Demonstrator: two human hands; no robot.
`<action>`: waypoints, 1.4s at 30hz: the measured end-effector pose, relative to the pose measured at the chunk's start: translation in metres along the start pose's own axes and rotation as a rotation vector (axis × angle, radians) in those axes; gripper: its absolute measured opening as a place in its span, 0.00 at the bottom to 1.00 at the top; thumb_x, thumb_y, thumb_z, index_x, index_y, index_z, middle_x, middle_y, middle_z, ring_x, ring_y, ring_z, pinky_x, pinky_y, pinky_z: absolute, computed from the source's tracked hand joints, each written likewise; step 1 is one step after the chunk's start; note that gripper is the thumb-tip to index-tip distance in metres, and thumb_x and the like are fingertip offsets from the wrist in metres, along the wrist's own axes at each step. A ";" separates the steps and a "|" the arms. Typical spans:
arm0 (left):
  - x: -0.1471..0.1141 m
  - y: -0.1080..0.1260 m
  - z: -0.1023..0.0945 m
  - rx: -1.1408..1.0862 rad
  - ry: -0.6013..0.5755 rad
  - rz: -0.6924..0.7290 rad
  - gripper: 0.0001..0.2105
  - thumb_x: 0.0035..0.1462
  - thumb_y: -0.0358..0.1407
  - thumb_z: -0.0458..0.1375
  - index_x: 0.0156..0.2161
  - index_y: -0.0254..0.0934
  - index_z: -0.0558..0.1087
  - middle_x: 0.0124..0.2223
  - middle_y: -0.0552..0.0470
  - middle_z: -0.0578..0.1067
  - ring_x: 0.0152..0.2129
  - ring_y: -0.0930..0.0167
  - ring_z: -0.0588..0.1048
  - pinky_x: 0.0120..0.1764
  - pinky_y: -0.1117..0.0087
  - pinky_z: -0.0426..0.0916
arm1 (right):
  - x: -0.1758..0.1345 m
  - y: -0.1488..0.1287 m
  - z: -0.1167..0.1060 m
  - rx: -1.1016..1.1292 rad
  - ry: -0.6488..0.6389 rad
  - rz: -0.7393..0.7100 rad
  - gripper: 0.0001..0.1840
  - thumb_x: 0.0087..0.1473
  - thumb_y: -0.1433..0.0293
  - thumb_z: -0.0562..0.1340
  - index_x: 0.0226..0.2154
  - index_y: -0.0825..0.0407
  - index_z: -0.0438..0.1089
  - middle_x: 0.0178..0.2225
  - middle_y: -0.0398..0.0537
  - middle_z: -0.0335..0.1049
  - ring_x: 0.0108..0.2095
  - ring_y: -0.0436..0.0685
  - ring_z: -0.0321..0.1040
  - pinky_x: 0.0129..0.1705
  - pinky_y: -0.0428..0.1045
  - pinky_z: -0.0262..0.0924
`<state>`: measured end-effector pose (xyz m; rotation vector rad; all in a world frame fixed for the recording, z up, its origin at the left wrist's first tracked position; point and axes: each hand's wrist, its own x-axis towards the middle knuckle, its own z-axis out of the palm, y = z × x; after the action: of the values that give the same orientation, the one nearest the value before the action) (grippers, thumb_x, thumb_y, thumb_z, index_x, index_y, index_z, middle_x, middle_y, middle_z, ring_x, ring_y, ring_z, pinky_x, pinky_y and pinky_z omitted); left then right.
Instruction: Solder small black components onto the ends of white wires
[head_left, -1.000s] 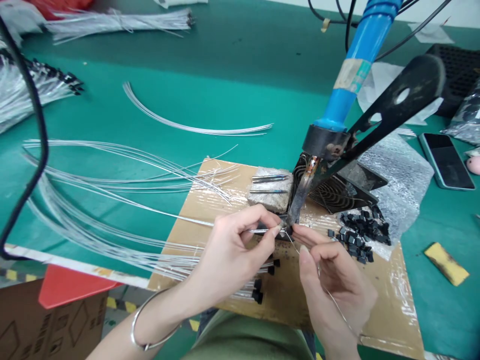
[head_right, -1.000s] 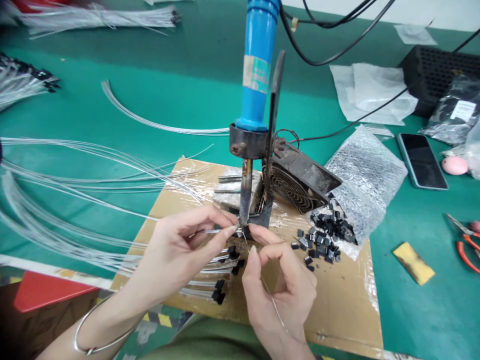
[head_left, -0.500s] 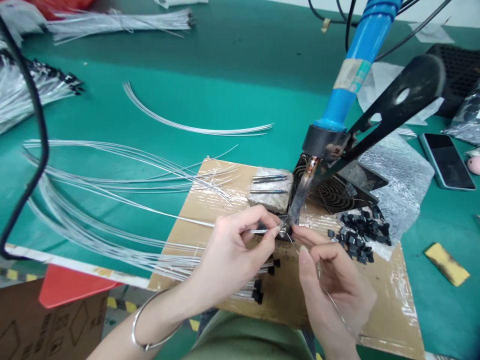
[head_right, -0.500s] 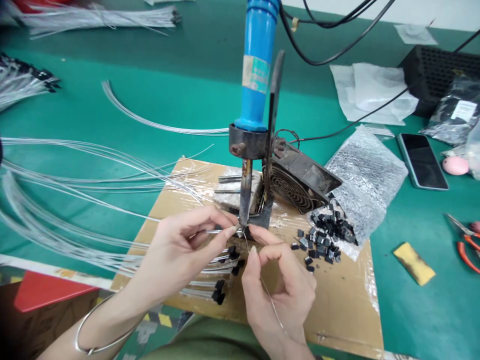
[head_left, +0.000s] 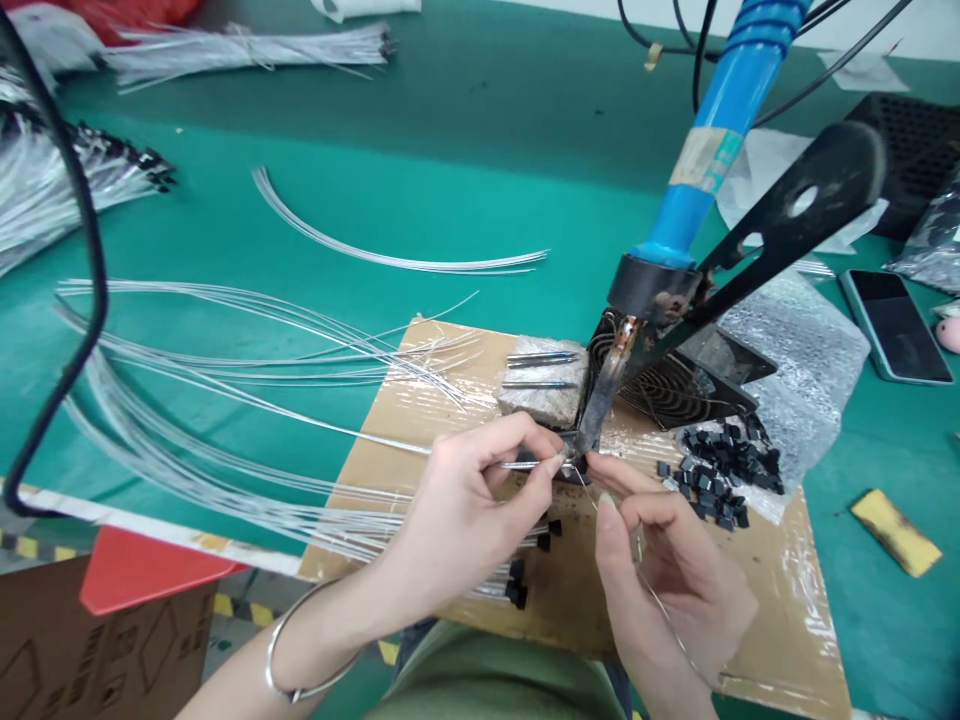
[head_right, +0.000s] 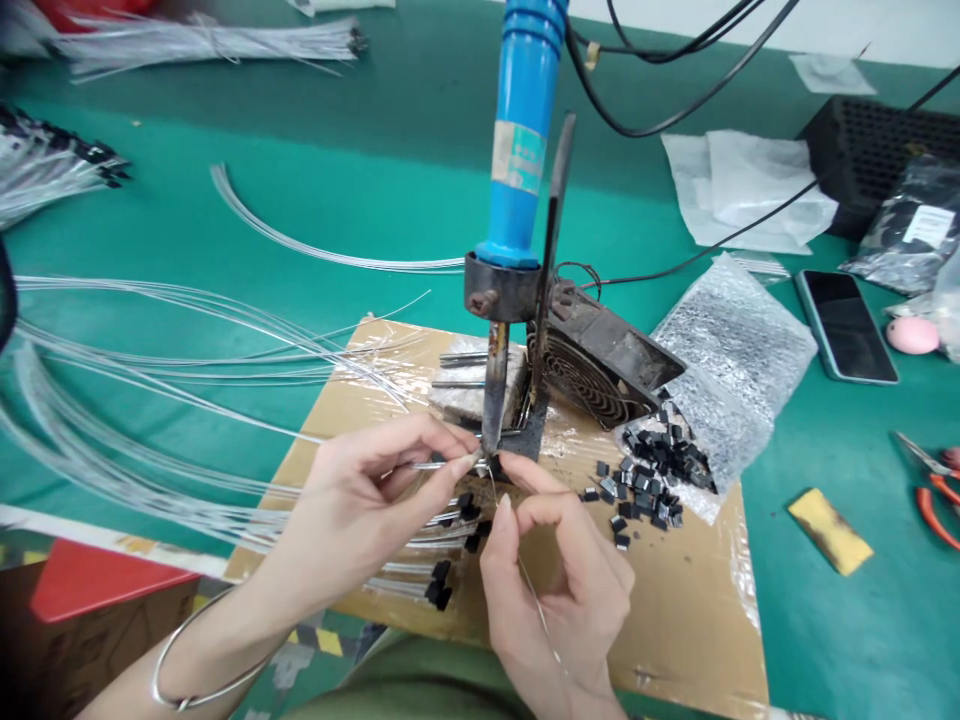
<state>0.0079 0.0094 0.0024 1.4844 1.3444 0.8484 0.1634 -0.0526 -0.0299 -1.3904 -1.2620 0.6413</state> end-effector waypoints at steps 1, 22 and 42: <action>0.000 0.000 0.000 0.004 0.003 0.003 0.07 0.60 0.33 0.59 0.32 0.36 0.78 0.32 0.47 0.82 0.28 0.69 0.77 0.22 0.73 0.57 | 0.000 -0.001 0.000 -0.004 0.000 -0.002 0.10 0.65 0.74 0.67 0.31 0.49 0.71 0.49 0.52 0.85 0.50 0.58 0.84 0.51 0.49 0.75; 0.002 -0.001 0.000 0.010 -0.014 -0.040 0.08 0.59 0.35 0.59 0.31 0.36 0.78 0.34 0.44 0.83 0.27 0.68 0.76 0.22 0.72 0.57 | 0.003 -0.002 0.000 -0.014 -0.014 0.014 0.10 0.65 0.74 0.67 0.31 0.48 0.71 0.49 0.50 0.85 0.49 0.57 0.84 0.52 0.49 0.75; 0.003 -0.001 0.000 -0.009 -0.020 -0.028 0.09 0.59 0.36 0.59 0.30 0.35 0.78 0.33 0.42 0.83 0.26 0.68 0.76 0.21 0.72 0.54 | 0.003 0.002 0.001 0.015 -0.006 -0.052 0.10 0.63 0.78 0.67 0.32 0.48 0.71 0.48 0.45 0.85 0.48 0.51 0.83 0.53 0.43 0.72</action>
<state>0.0083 0.0122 0.0016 1.4606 1.3420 0.8182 0.1642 -0.0497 -0.0311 -1.3400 -1.2916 0.6186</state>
